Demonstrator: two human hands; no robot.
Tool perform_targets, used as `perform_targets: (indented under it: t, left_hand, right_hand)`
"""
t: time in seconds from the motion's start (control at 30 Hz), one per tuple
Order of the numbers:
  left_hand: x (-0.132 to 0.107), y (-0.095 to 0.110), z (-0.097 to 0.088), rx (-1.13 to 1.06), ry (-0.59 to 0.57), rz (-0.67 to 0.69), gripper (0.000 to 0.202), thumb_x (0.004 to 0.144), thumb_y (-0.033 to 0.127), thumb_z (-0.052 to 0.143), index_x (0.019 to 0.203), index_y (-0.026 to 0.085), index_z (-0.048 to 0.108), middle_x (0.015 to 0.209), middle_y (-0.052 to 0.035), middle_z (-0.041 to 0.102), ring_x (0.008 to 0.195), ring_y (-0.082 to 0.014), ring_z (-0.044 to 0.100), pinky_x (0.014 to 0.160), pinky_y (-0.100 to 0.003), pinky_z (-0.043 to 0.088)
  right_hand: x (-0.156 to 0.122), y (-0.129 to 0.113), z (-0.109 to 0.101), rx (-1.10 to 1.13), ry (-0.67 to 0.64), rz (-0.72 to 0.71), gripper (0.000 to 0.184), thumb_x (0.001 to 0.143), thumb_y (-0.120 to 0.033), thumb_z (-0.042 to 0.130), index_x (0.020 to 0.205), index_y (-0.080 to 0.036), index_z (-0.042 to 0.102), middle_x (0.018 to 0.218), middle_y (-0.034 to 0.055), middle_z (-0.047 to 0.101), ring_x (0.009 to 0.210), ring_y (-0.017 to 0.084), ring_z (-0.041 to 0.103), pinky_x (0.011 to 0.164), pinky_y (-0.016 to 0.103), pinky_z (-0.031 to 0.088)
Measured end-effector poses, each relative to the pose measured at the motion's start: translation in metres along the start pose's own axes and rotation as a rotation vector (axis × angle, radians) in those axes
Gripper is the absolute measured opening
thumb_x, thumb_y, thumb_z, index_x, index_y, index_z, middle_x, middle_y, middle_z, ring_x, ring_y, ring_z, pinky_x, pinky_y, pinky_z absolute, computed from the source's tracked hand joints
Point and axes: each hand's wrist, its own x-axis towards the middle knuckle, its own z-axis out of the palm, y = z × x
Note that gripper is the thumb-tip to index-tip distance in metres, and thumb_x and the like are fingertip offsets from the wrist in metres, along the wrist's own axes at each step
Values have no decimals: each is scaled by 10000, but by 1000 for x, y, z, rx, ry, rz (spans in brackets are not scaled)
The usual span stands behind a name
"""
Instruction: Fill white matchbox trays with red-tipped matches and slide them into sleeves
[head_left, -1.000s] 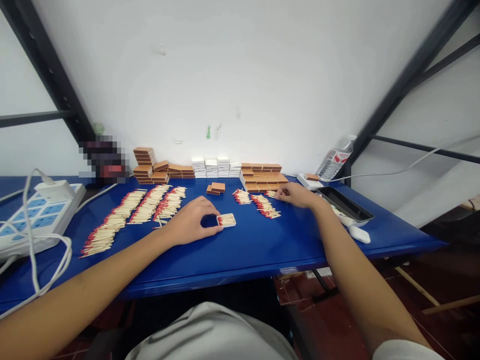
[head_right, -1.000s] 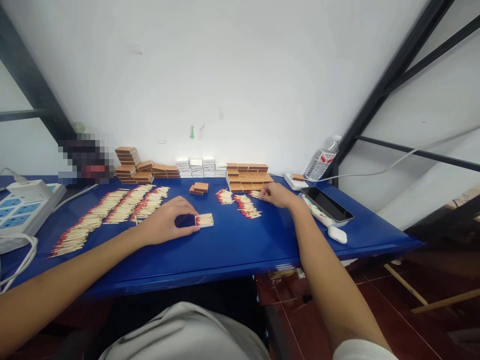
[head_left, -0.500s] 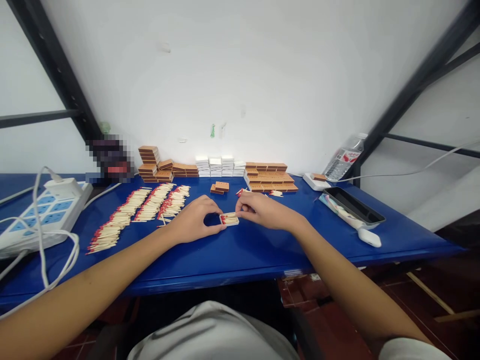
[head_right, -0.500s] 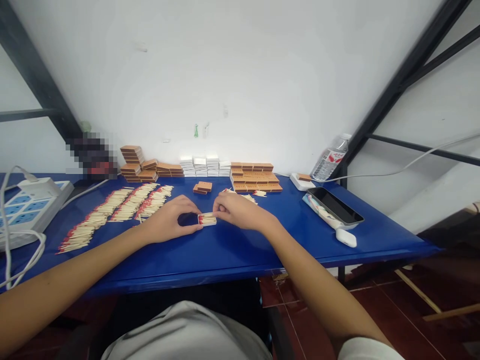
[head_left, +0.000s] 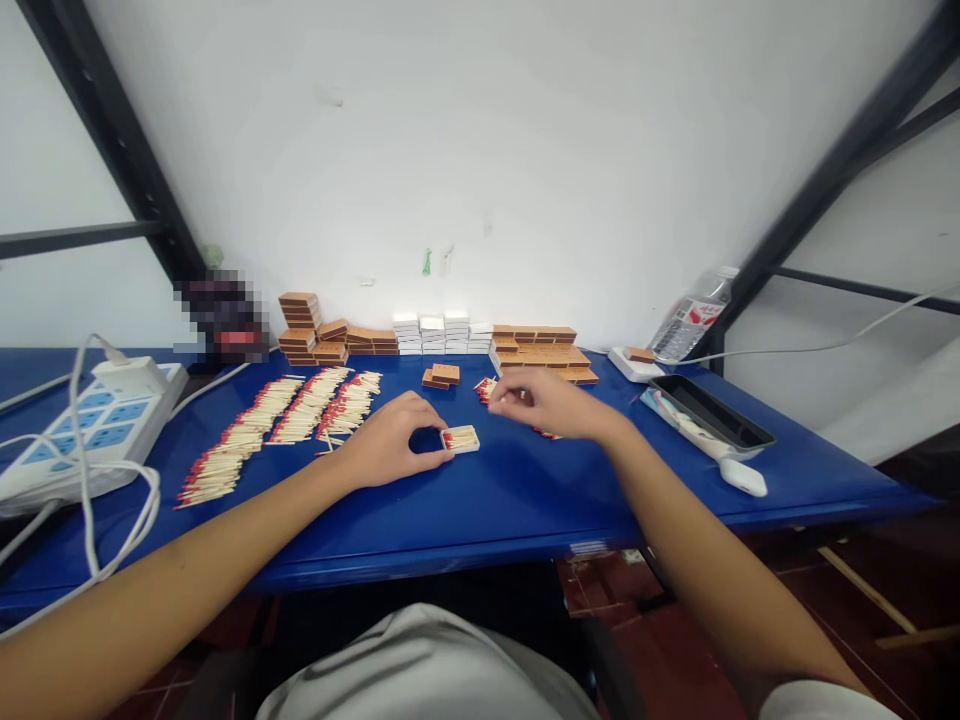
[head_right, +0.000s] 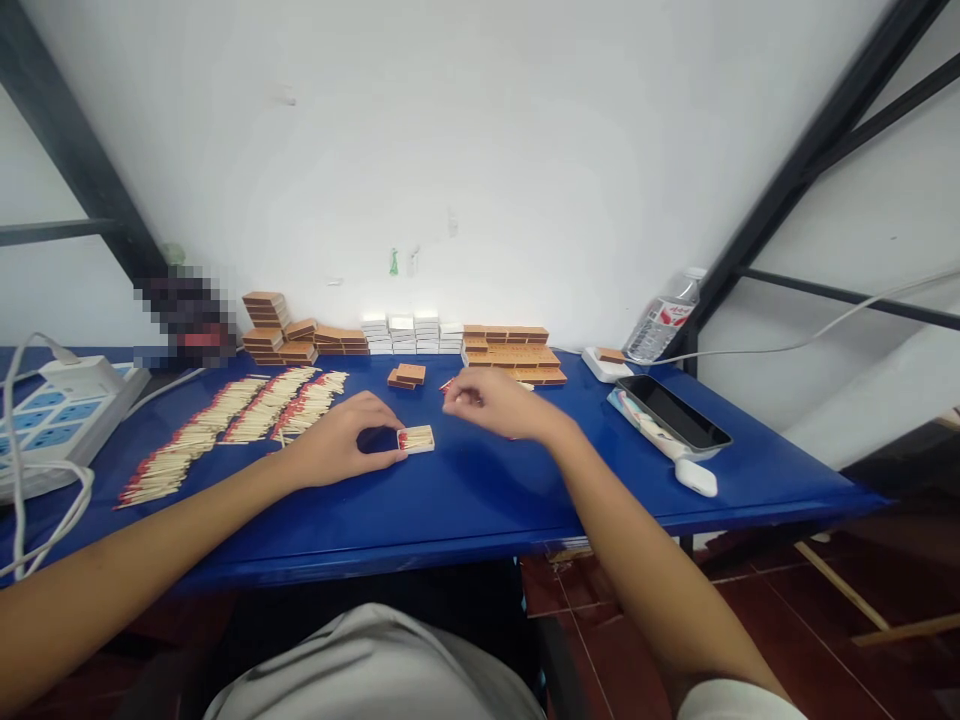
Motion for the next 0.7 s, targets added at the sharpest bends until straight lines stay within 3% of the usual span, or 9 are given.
perform_targets:
  t: [0.1, 0.17, 0.3, 0.7]
  left_hand:
    - [0, 0, -1, 4, -6, -3, 258, 908, 450, 771, 1066, 246, 783, 1072, -54, 756, 1069, -258, 640, 956, -411, 538]
    - [0, -1, -1, 12, -8, -1, 262, 912, 455, 767, 1067, 245, 782, 1069, -53, 758, 1071, -258, 639, 957, -409, 537]
    - [1, -1, 0, 22, -12, 7, 270, 913, 464, 762, 1072, 247, 781, 1073, -52, 760, 1073, -259, 641, 956, -407, 539]
    - [0, 1, -2, 14, -6, 17, 273, 913, 470, 751, 1069, 248, 782, 1076, -68, 757, 1073, -274, 650, 953, -427, 550]
  right_hand:
    - [-6, 42, -29, -137, 147, 184, 295, 934, -462, 646, 863, -191, 736, 778, 41, 698, 712, 176, 578, 677, 296, 403]
    - [-13, 72, -43, -224, 167, 334, 298, 907, -447, 650, 804, -177, 721, 700, 34, 666, 649, 167, 544, 629, 296, 373]
    - [-28, 112, -50, -291, 76, 515, 201, 831, -353, 692, 767, -168, 738, 667, 37, 671, 631, 163, 549, 607, 286, 371]
    - [-36, 123, -47, -216, 24, 521, 362, 793, -523, 754, 795, -161, 740, 706, 61, 678, 660, 176, 542, 608, 309, 382]
